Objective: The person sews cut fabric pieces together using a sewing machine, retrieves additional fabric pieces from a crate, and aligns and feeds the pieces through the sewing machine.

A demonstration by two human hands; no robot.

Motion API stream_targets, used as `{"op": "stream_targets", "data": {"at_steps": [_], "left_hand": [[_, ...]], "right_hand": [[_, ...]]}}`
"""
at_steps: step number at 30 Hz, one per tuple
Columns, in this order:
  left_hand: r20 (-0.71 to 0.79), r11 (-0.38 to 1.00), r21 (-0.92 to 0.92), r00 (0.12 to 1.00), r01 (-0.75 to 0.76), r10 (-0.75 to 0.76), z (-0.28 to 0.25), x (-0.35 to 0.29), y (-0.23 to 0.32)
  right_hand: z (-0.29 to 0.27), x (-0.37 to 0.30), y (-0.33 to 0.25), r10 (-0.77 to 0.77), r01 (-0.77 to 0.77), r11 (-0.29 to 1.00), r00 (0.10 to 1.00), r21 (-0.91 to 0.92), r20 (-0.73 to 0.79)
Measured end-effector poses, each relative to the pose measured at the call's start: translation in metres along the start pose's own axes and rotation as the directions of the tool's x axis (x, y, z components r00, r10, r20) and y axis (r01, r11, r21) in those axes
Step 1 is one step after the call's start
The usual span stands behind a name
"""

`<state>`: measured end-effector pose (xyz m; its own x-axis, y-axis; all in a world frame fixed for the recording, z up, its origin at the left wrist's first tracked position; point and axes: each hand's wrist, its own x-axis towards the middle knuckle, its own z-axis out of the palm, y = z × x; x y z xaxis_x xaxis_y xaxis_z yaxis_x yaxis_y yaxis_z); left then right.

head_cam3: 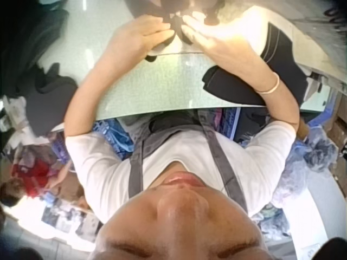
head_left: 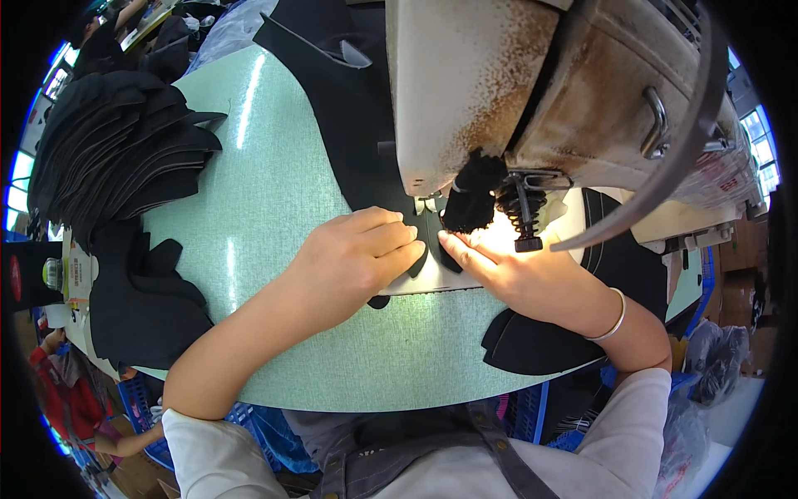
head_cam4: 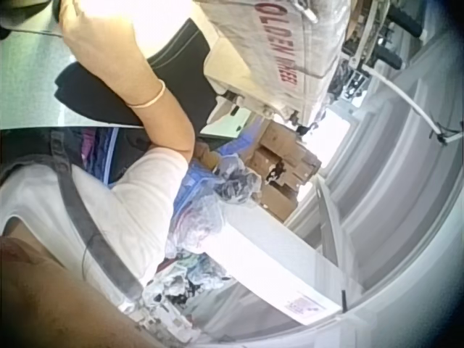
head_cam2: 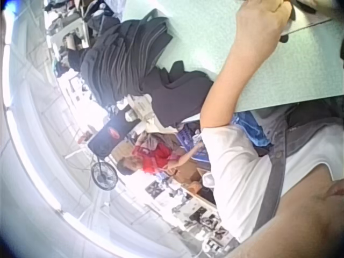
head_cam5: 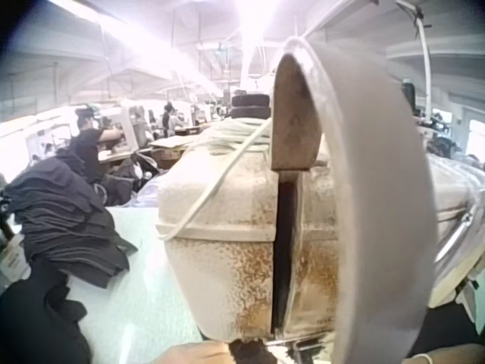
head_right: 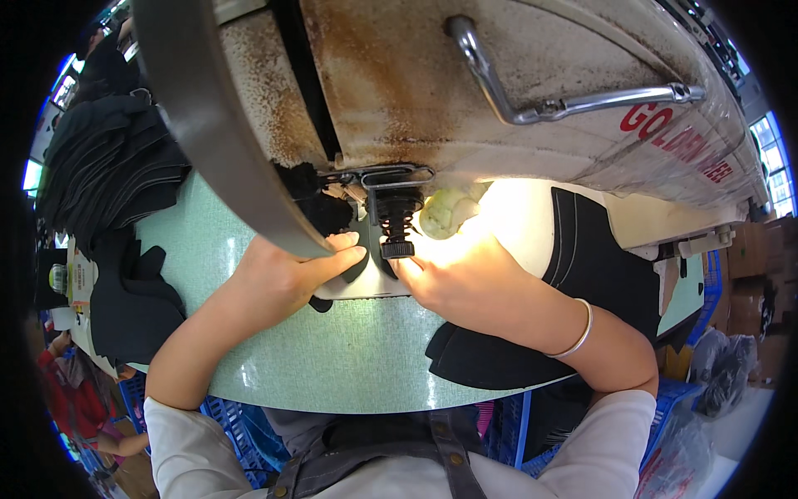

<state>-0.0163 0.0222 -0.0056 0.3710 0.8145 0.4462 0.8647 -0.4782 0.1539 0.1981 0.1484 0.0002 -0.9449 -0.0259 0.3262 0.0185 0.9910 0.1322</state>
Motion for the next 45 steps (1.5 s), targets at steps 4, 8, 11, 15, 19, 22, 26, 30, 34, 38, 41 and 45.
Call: {"op": "stream_targets", "data": {"at_steps": [4,8,11,15,19,22,26,30,34,38,41,45], "left_hand": [[-0.018,1.0,-0.007,1.0,0.016,-0.016,0.001,0.0,-0.005],[-0.01,0.996,-0.042,0.997,0.075,-0.075,0.002,0.0,-0.01],[-0.032,0.994,-0.066,0.995,0.088,-0.09,0.007,0.001,-0.015],[-0.016,0.981,-0.14,0.991,0.133,-0.136,0.005,0.0,-0.023],[-0.002,0.973,-0.176,0.988,0.152,-0.154,0.004,-0.001,-0.022],[0.016,0.968,-0.179,0.985,0.174,-0.174,0.003,-0.001,-0.021],[-0.011,0.97,-0.169,0.984,0.172,-0.177,0.004,0.0,-0.019],[-0.027,0.981,-0.134,0.989,0.142,-0.147,0.003,0.0,-0.015],[-0.03,0.983,-0.119,0.989,0.138,-0.143,0.003,0.0,-0.014],[-0.027,0.977,-0.11,0.982,0.183,-0.187,0.008,0.0,-0.01],[-0.025,0.975,-0.1,0.98,0.196,-0.2,0.01,0.003,-0.01],[-0.005,0.968,-0.13,0.976,0.216,-0.219,0.009,-0.002,-0.008]], "right_hand": [[-0.002,-0.002,0.007,-0.053,0.055,0.995,0.998,-0.077,0.029],[0.007,-0.003,0.015,-0.071,0.07,0.994,0.997,-0.08,-0.018],[0.02,-0.007,0.019,-0.005,0.017,0.997,0.99,0.08,-0.143],[0.024,-0.007,0.021,-0.011,0.025,0.994,0.991,0.104,-0.135],[0.028,-0.007,0.02,-0.014,0.031,0.991,0.992,0.129,-0.128],[0.029,-0.007,0.021,-0.01,0.028,0.99,0.992,0.14,-0.125],[0.03,-0.009,0.023,-0.002,0.019,0.988,0.993,0.151,-0.117],[0.031,-0.01,0.023,0.008,0.01,0.986,0.994,0.166,-0.106],[0.043,-0.013,0.026,0.024,-0.007,0.988,0.993,0.156,-0.112],[0.054,-0.014,0.028,0.073,-0.059,0.993,0.987,0.101,-0.142],[0.054,-0.017,0.025,0.107,-0.097,0.993,0.981,0.069,-0.16],[0.017,-0.007,0.021,-0.012,0.004,0.997,0.994,0.076,0.107]]}}
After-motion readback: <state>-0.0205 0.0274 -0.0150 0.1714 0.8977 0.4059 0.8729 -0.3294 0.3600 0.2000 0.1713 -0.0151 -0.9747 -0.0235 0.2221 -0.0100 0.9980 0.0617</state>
